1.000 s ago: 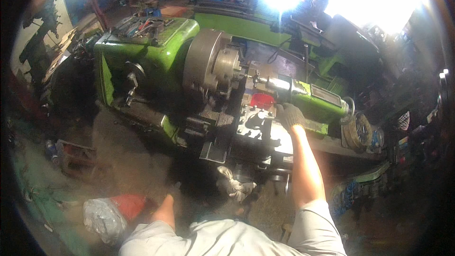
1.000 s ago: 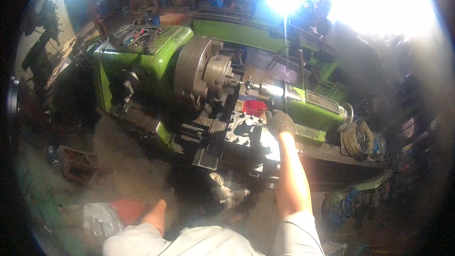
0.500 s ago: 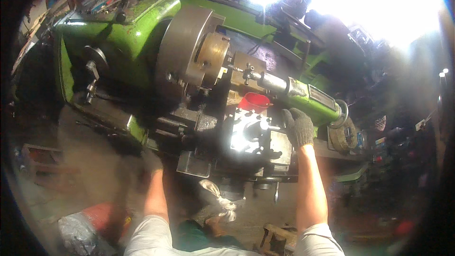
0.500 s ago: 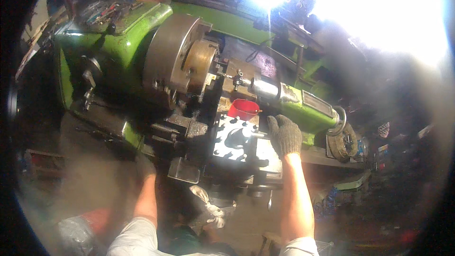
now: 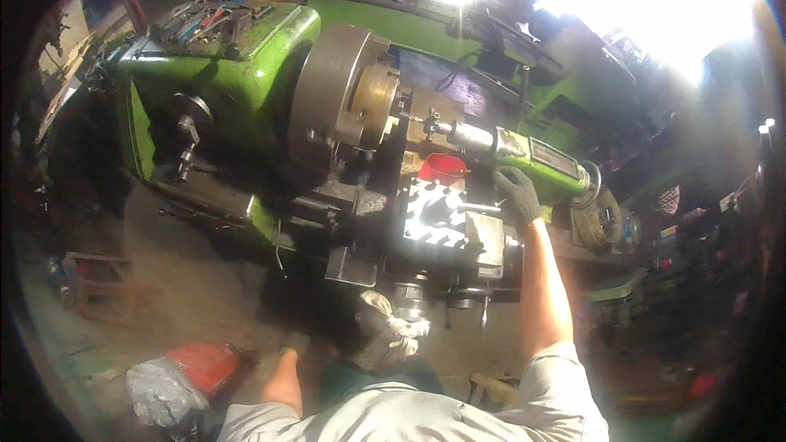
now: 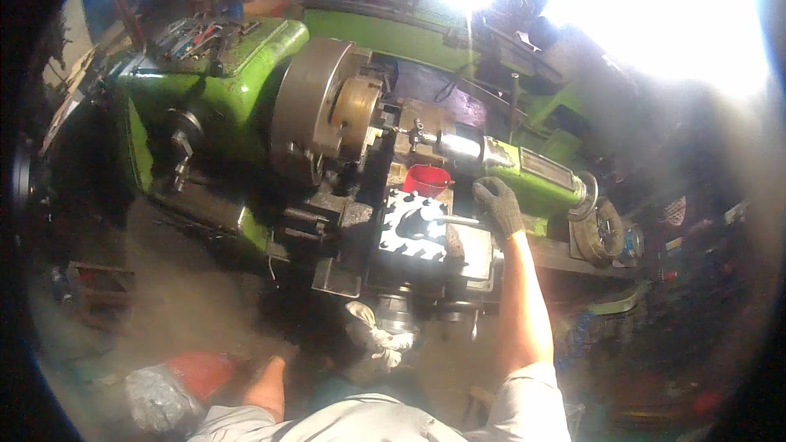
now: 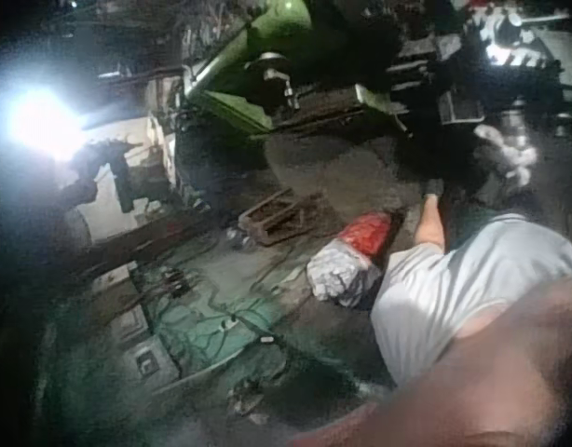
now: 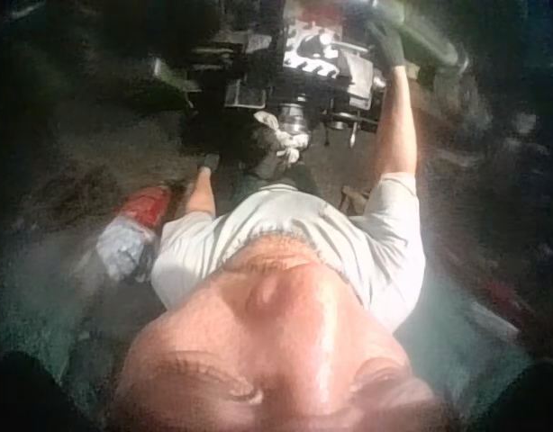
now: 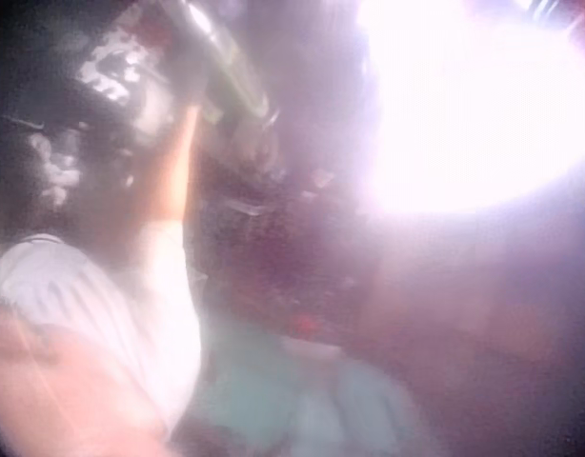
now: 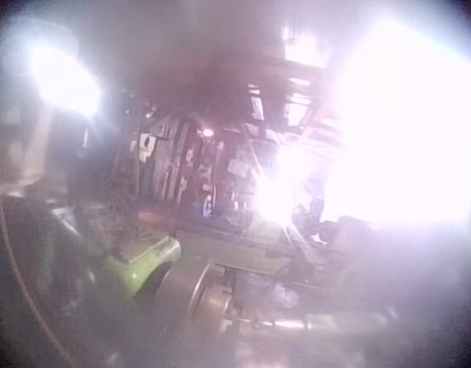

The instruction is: The person operates a green metal lathe in a workshop, securing a cylindrical metal workpiece in the chuck and using a wrench to tighten it. They adjust the tailstock and tool post, then engage the lathe to machine the workpiece while applying cutting fluid from a red container. The person repeatedly checks alignment and makes fine adjustments throughout the process.

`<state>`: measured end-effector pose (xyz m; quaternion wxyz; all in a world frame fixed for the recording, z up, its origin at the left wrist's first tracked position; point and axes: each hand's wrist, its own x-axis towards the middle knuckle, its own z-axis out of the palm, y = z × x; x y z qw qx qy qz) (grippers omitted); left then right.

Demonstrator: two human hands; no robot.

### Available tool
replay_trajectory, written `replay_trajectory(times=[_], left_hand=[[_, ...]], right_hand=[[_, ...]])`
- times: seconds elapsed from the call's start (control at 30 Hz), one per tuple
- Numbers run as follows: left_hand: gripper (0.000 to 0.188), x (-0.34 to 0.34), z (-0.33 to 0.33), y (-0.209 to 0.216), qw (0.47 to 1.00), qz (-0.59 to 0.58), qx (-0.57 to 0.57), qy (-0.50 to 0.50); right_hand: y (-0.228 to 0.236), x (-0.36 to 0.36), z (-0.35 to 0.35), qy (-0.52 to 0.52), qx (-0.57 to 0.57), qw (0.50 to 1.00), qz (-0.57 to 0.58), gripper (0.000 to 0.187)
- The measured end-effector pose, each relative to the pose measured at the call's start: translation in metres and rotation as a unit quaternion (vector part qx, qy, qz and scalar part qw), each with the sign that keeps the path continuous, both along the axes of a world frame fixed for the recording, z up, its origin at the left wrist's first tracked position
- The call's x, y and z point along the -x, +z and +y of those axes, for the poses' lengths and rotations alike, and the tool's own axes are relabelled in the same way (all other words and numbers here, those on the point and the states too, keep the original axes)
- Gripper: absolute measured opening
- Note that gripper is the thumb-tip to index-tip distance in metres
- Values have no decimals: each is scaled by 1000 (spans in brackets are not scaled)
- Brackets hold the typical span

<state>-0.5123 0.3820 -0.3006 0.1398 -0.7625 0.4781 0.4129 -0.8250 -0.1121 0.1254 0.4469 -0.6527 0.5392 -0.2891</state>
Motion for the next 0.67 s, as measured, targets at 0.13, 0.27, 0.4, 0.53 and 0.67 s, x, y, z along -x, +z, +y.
replay_trajectory(times=[0.13, 0.27, 0.4, 0.53, 0.67], left_hand=[[49, 0, 57, 15, 994, 33, -51, 91], [56, 4, 118, 16, 964, -2, -70, 258], [64, 43, 161, 48, 927, -37, -70, 366], [72, 115, 170, 64, 907, -40, -62, 415], [80, 176, 180, 66, 893, -45, -74, 442]], right_hand=[[-40, 6, -67, 52, 82, 984, 147, 38], [-47, -18, -77, 225, 203, 880, 365, 37], [-47, -42, -89, 366, 243, 777, 451, 33], [-49, -45, -101, 379, 274, 797, 382, 36], [-42, -33, -112, 374, 299, 806, 347, 41]])
